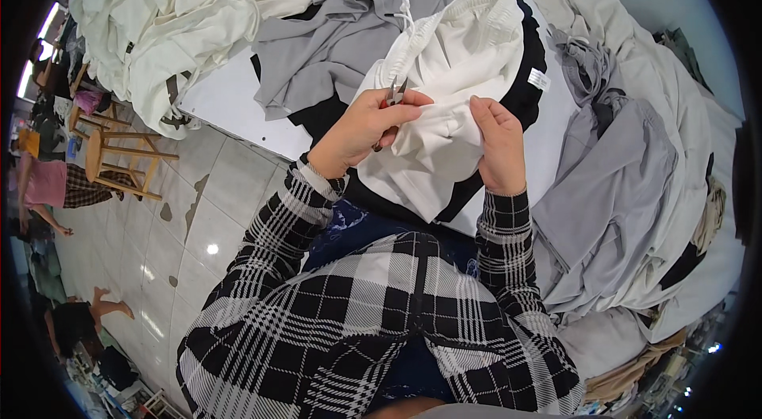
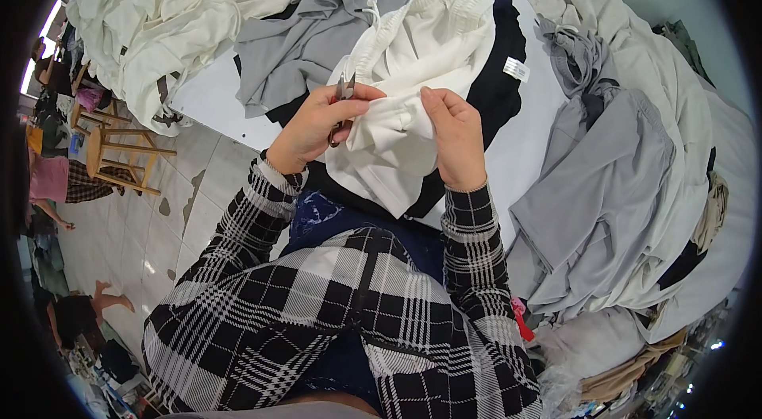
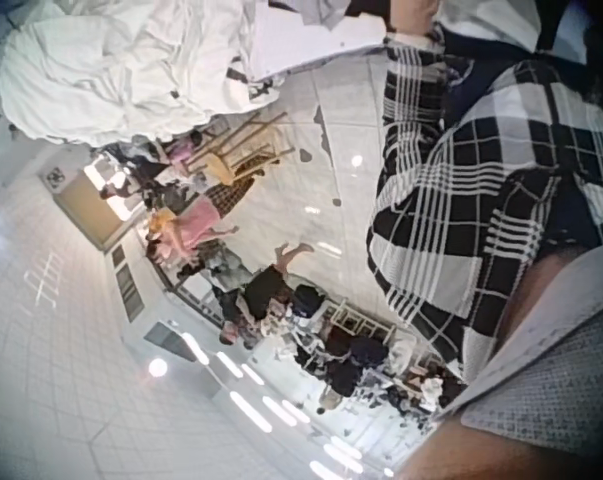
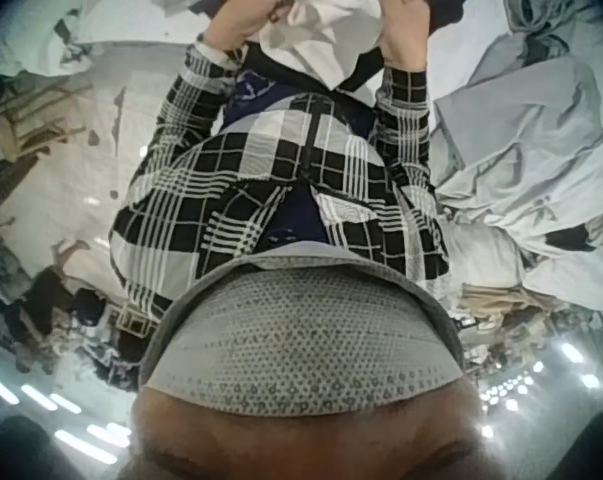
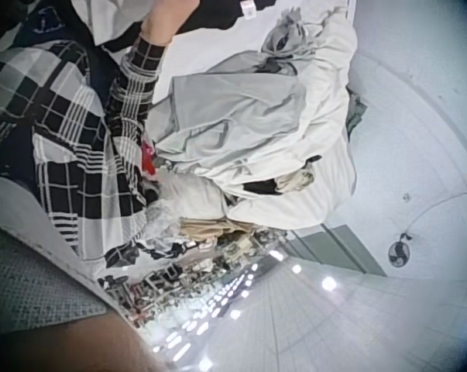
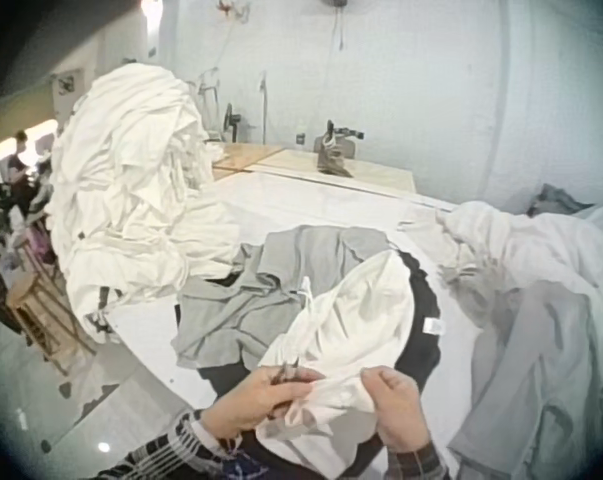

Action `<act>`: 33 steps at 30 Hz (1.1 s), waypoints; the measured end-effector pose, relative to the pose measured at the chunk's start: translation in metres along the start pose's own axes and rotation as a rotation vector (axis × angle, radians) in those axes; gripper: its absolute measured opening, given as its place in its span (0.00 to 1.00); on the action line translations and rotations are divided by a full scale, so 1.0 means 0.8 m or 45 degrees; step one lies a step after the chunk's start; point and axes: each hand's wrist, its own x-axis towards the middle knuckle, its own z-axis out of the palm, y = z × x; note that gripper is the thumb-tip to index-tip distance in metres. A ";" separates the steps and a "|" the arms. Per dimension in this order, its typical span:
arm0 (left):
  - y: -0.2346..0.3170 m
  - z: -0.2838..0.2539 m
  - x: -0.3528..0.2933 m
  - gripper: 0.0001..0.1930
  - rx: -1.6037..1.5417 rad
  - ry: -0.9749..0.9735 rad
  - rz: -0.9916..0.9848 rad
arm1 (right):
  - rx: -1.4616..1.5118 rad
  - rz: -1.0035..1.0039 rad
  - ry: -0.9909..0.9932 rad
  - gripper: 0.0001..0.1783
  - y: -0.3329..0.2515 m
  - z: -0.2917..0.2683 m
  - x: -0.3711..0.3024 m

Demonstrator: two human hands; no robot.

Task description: Trimming excess threads from manufactured garments using small scissors.

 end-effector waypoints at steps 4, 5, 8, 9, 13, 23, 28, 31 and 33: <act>-0.009 0.017 0.005 0.14 0.337 0.035 0.158 | 0.058 0.035 -0.037 0.11 0.007 -0.003 0.005; -0.008 0.016 0.005 0.13 0.292 0.085 0.102 | 0.059 0.037 -0.031 0.11 0.007 -0.004 0.005; -0.010 0.002 0.008 0.10 -0.025 0.116 0.033 | 0.085 0.124 -0.032 0.12 0.008 -0.009 0.005; -0.011 0.001 0.009 0.10 -0.027 0.111 0.026 | 0.082 0.126 -0.030 0.12 0.012 -0.012 0.005; -0.014 -0.001 0.007 0.08 -0.086 0.167 0.025 | 0.059 0.113 -0.038 0.12 0.018 -0.016 0.003; -0.014 -0.008 0.006 0.07 -0.063 0.162 0.032 | -0.122 0.075 -0.107 0.11 0.012 -0.017 -0.003; 0.000 -0.010 -0.003 0.07 0.138 0.090 0.089 | -0.350 -0.046 -0.152 0.11 0.012 -0.006 0.000; 0.007 -0.012 -0.014 0.12 0.869 -0.007 0.410 | -0.777 -0.273 -0.096 0.07 0.001 0.011 -0.011; -0.004 -0.004 -0.002 0.11 0.954 -0.090 0.641 | -0.916 -0.367 -0.126 0.09 -0.004 0.003 -0.022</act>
